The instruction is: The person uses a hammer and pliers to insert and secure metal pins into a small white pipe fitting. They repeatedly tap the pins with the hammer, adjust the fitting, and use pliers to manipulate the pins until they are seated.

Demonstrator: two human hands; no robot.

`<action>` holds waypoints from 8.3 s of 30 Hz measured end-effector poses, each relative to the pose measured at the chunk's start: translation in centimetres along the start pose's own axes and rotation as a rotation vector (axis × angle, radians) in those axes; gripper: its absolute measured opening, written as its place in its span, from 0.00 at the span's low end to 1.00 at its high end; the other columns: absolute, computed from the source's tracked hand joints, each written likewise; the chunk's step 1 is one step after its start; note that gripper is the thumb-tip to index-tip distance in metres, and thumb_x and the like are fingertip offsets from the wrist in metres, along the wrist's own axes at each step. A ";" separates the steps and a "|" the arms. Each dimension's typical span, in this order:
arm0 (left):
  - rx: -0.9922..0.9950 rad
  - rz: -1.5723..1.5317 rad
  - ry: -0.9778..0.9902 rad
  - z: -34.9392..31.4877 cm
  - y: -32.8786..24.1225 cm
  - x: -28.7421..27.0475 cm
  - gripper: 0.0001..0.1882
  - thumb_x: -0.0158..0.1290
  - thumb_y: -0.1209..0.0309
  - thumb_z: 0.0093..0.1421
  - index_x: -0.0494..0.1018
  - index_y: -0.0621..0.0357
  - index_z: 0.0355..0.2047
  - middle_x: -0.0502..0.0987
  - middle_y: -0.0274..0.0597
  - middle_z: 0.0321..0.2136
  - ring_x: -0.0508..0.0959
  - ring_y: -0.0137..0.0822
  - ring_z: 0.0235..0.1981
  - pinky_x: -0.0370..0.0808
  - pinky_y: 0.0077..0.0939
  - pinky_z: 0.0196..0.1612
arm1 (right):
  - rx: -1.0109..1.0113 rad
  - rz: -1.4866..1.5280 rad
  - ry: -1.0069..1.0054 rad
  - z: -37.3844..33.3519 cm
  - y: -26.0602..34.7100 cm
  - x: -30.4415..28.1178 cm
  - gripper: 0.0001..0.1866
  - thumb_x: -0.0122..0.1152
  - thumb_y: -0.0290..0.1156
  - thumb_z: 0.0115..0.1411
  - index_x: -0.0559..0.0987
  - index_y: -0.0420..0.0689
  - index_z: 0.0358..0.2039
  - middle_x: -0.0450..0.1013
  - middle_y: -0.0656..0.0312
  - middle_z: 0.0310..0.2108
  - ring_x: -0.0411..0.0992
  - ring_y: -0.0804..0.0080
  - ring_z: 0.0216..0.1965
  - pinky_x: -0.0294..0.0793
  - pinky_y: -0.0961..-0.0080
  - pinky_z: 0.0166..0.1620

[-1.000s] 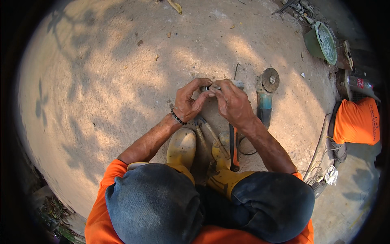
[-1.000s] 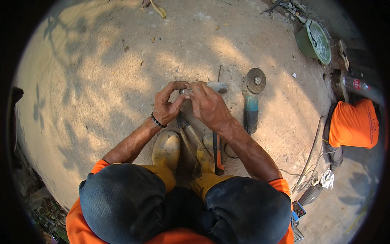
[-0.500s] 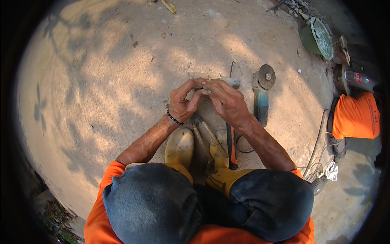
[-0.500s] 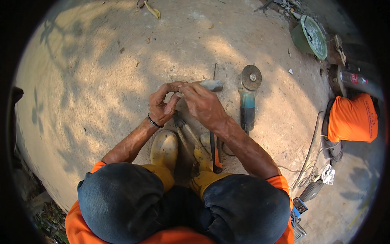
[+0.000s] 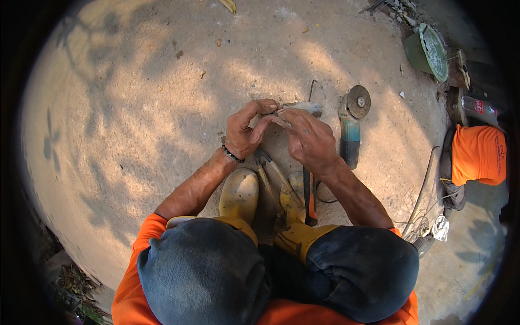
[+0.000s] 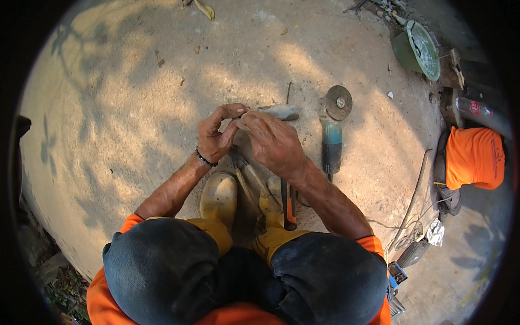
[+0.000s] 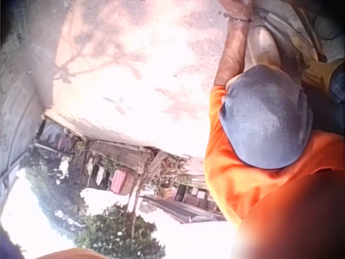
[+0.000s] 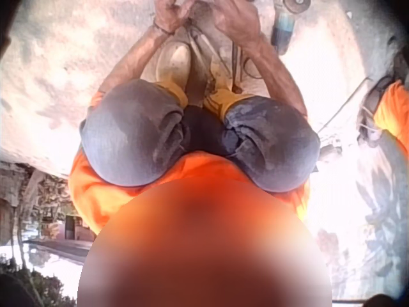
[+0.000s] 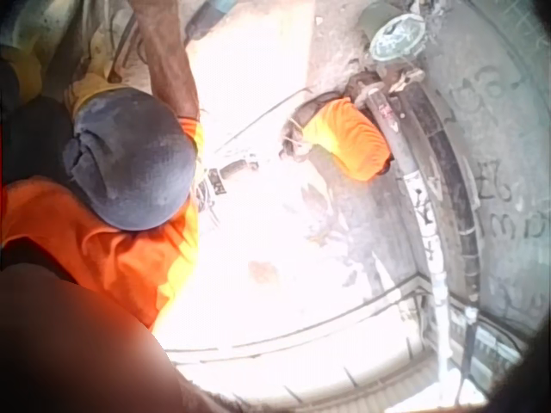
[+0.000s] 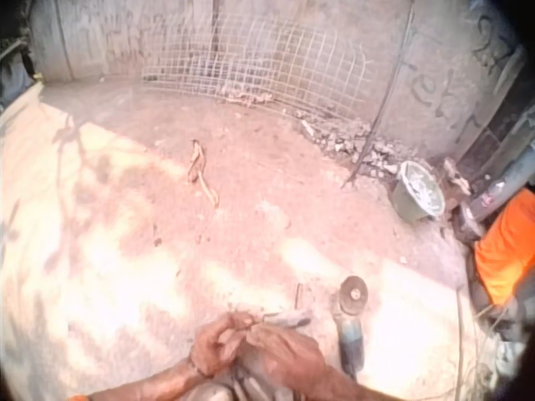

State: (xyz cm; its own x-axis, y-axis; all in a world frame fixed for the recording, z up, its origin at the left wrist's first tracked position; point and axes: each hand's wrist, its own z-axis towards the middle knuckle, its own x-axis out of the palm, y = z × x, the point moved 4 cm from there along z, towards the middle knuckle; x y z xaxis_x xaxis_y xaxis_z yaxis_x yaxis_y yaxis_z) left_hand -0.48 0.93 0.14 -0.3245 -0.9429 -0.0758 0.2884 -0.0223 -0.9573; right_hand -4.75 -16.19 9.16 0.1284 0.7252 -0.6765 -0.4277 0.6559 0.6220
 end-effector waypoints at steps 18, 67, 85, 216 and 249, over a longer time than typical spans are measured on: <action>-0.002 0.015 0.013 -0.2 -0.3 0.0 0.12 0.64 0.80 0.69 0.81 0.63 0.52 0.87 0.50 0.53 0.88 0.41 0.56 0.87 0.34 0.55 | 0.200 0.272 -0.069 -0.5 -1.5 1.1 0.14 0.67 0.13 0.65 0.86 0.36 0.50 0.82 0.53 0.45 0.86 0.62 0.45 0.87 0.67 0.45; 0.143 0.142 -0.069 0.8 -0.1 -0.2 0.12 0.55 0.86 0.71 0.82 0.62 0.50 0.90 0.48 0.48 0.89 0.35 0.44 0.86 0.32 0.46 | 1.434 0.776 0.280 -11.1 -7.8 1.3 0.11 0.65 0.37 0.76 0.74 0.45 0.47 0.71 0.68 0.25 0.67 0.79 0.19 0.67 0.74 0.22; 0.183 0.222 -0.072 0.5 -1.1 -0.7 0.20 0.58 0.88 0.59 0.83 0.61 0.51 0.89 0.51 0.41 0.91 0.45 0.38 0.86 0.33 0.43 | 0.542 -0.004 0.341 -0.2 4.0 -8.1 0.20 0.70 0.28 0.70 0.71 0.33 0.54 0.80 0.36 0.29 0.84 0.36 0.32 0.81 0.51 0.32; -0.328 -0.561 0.294 -1.8 -5.4 1.9 0.23 0.64 0.75 0.71 0.77 0.61 0.65 0.81 0.48 0.62 0.78 0.44 0.67 0.78 0.45 0.68 | 0.621 0.248 0.246 -8.0 -1.9 0.3 0.26 0.65 0.30 0.72 0.70 0.37 0.66 0.74 0.42 0.52 0.79 0.43 0.54 0.82 0.49 0.50; -0.279 0.012 -0.036 -1.4 0.3 -3.0 0.23 0.70 0.71 0.67 0.81 0.55 0.61 0.85 0.42 0.56 0.84 0.37 0.59 0.82 0.40 0.65 | 0.723 0.140 0.122 3.9 -15.5 -1.9 0.14 0.66 0.30 0.72 0.86 0.34 0.52 0.85 0.54 0.35 0.84 0.69 0.36 0.85 0.67 0.42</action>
State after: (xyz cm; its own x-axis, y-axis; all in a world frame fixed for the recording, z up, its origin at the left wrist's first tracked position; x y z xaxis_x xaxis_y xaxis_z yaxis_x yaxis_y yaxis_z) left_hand -0.68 4.22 -0.34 -0.2892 -0.9537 -0.0823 0.0315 0.0764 -0.9966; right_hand 5.16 -26.97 2.36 -0.0021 0.8111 -0.5848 0.2682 0.5639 0.7811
